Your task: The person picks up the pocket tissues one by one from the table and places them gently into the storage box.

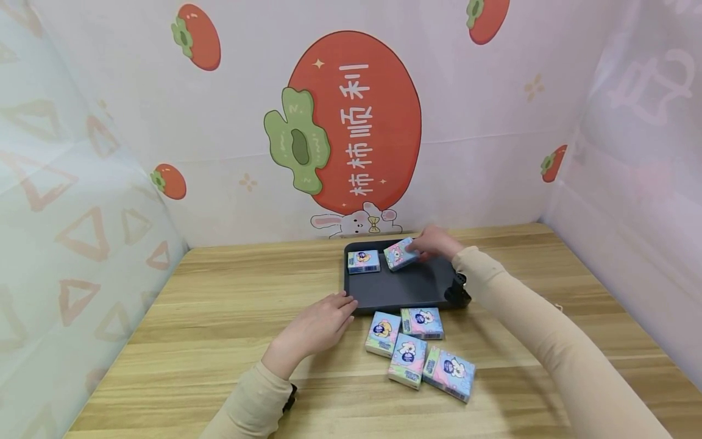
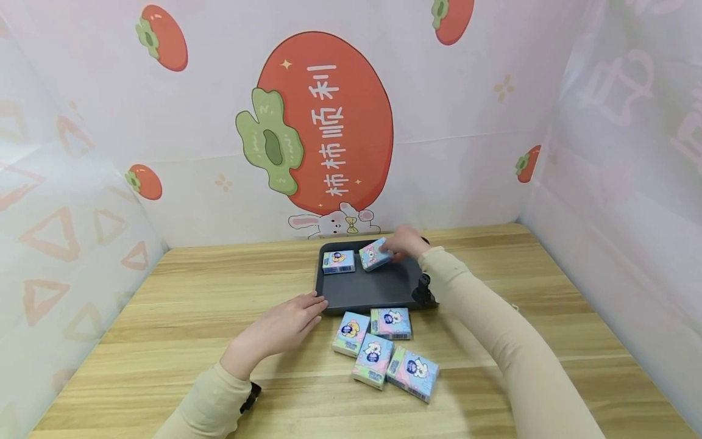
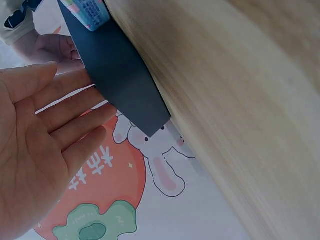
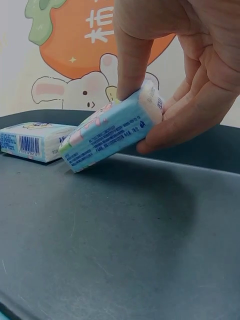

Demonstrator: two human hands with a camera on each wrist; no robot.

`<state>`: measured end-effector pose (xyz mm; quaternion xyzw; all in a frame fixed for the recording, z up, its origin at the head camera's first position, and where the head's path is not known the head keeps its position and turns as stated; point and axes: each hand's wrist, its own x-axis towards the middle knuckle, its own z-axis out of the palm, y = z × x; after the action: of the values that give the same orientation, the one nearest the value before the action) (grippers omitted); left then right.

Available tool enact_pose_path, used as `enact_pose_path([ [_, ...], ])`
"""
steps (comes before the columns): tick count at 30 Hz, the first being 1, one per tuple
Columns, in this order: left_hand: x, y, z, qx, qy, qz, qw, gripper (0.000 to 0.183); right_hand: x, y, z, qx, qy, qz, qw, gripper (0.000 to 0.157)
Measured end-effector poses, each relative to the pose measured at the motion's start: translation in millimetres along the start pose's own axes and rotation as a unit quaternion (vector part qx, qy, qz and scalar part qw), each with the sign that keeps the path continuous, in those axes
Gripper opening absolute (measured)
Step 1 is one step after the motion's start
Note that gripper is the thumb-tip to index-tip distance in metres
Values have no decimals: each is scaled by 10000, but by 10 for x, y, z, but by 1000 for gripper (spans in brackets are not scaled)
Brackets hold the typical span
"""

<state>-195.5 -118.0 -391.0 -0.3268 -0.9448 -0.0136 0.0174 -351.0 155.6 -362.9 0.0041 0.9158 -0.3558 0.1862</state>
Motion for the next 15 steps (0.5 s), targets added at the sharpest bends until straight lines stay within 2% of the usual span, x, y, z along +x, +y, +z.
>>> enact_pose_path([
  [15,-6,7,-11,-11,-47,-40,10000,38,31,-9,38,640,-89,53,9979,35],
])
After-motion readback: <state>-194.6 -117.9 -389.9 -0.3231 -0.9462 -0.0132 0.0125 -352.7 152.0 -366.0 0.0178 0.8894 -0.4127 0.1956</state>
